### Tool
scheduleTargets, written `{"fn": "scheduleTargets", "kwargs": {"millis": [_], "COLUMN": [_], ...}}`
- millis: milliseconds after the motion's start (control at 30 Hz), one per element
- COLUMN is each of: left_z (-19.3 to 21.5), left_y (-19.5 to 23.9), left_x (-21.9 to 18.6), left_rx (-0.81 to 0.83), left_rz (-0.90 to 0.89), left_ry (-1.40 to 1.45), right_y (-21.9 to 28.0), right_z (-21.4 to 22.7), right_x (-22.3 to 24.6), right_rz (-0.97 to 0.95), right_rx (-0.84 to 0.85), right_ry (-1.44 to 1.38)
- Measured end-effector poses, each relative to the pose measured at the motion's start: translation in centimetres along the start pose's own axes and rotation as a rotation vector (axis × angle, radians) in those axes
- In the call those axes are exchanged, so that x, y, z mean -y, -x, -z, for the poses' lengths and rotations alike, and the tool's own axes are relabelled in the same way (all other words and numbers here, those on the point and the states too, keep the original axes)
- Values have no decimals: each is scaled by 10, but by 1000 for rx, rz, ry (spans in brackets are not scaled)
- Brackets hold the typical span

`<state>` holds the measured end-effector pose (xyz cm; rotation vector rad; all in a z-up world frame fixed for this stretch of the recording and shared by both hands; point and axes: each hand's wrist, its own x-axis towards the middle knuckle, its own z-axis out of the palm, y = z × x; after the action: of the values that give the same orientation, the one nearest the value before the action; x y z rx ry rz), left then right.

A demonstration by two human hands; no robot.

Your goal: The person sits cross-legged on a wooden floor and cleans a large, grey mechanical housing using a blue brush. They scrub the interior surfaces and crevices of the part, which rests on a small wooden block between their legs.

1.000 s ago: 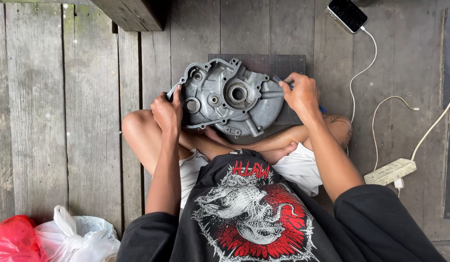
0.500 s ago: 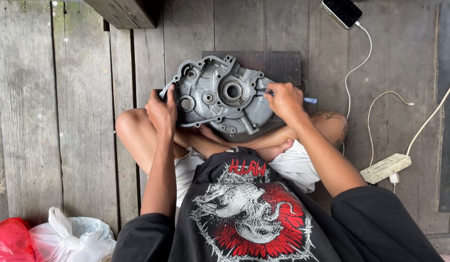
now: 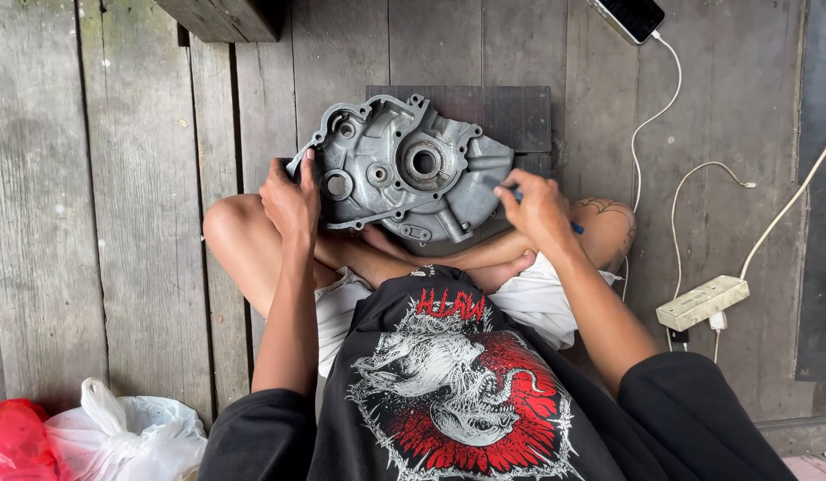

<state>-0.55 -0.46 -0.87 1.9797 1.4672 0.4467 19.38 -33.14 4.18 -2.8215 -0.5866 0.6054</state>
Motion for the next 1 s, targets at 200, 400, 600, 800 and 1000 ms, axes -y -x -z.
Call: {"fn": "scheduleTargets", "kwargs": {"millis": [200, 400, 600, 800, 1000], "left_z": [0, 2, 2, 1, 0], "left_y": [-3, 1, -1, -1, 0], "left_x": [2, -1, 2, 2, 3], "left_rx": [40, 22, 51, 34, 29], "left_rz": [18, 8, 2, -12, -27], "left_ry": [4, 8, 31, 40, 51], "right_y": [31, 10, 20, 31, 6], "right_z": [-20, -16, -44, -15, -32], "right_x": [19, -1, -6, 13, -7], "right_rz": [102, 0, 96, 76, -54], "right_rx": [16, -128, -25, -60, -71], "right_ry": [-71, -103, -117, -77, -119]}}
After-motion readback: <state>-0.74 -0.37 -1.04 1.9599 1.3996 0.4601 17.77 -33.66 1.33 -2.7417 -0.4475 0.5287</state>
